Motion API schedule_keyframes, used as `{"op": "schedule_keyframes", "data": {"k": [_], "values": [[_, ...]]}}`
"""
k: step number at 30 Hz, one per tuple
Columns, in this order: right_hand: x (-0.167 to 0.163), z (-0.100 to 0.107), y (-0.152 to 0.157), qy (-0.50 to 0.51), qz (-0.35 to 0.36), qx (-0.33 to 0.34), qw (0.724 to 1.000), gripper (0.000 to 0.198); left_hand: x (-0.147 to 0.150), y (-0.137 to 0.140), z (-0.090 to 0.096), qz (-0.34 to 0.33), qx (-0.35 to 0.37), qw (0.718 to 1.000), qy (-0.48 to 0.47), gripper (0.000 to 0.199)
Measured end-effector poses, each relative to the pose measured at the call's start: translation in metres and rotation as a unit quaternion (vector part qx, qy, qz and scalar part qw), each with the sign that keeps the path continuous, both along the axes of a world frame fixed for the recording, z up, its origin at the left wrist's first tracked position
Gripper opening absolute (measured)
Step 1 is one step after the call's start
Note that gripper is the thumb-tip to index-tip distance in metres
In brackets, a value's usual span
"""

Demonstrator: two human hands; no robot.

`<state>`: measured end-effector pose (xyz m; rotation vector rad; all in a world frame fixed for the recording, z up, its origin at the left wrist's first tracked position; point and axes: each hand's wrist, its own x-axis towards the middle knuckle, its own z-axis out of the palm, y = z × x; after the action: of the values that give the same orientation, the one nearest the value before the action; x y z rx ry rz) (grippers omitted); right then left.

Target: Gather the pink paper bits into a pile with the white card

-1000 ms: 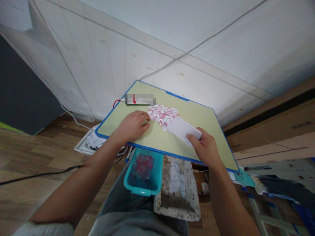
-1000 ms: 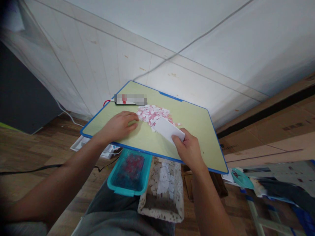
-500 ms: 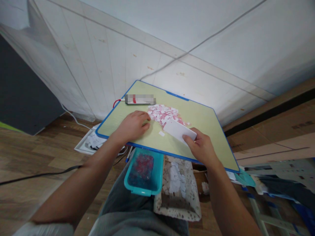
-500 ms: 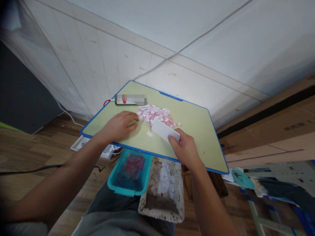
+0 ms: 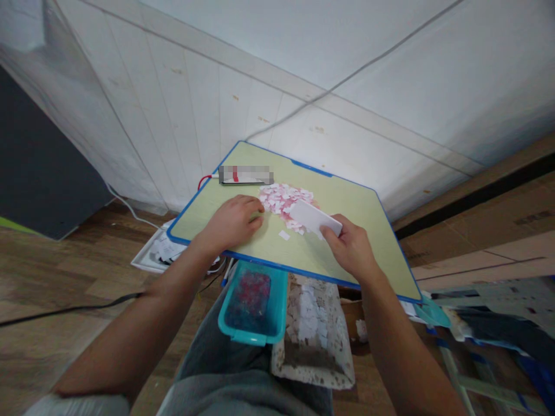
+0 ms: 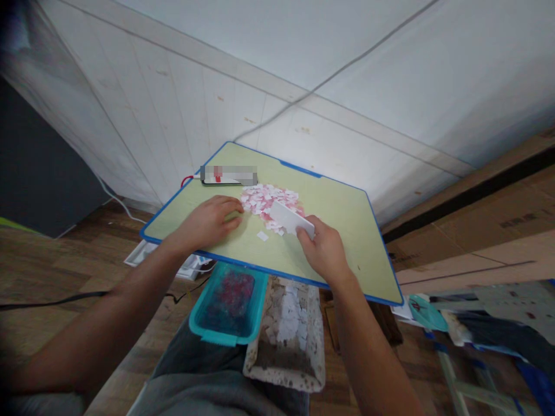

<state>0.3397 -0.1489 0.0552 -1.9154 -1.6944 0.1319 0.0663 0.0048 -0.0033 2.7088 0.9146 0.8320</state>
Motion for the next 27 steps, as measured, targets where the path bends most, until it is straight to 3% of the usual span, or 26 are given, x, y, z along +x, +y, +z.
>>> {"op": "schedule_keyframes", "data": {"k": [5,11,16,21,27], "values": [[0.0,0.01,-0.007,0.022,-0.022,0.013,0.999,0.02,0.0,-0.001,0.001,-0.001,-0.006,1.0,-0.006,0.03],[0.003,0.013,-0.022,0.003,-0.007,-0.032,0.999,0.018,0.0,-0.001,0.001,-0.002,-0.006,1.0,-0.005,0.03],[0.006,0.016,-0.033,0.021,-0.031,-0.014,0.999,0.019,0.0,0.0,0.0,-0.002,-0.005,1.0,-0.003,0.029],[0.011,0.008,-0.034,0.032,-0.023,-0.026,0.999,0.02,0.0,0.0,0.0,0.0,-0.003,1.0,0.0,0.029],[0.011,0.002,-0.03,0.041,-0.055,0.011,0.998,0.022,0.0,0.0,0.001,-0.003,0.003,1.0,0.004,0.029]]}}
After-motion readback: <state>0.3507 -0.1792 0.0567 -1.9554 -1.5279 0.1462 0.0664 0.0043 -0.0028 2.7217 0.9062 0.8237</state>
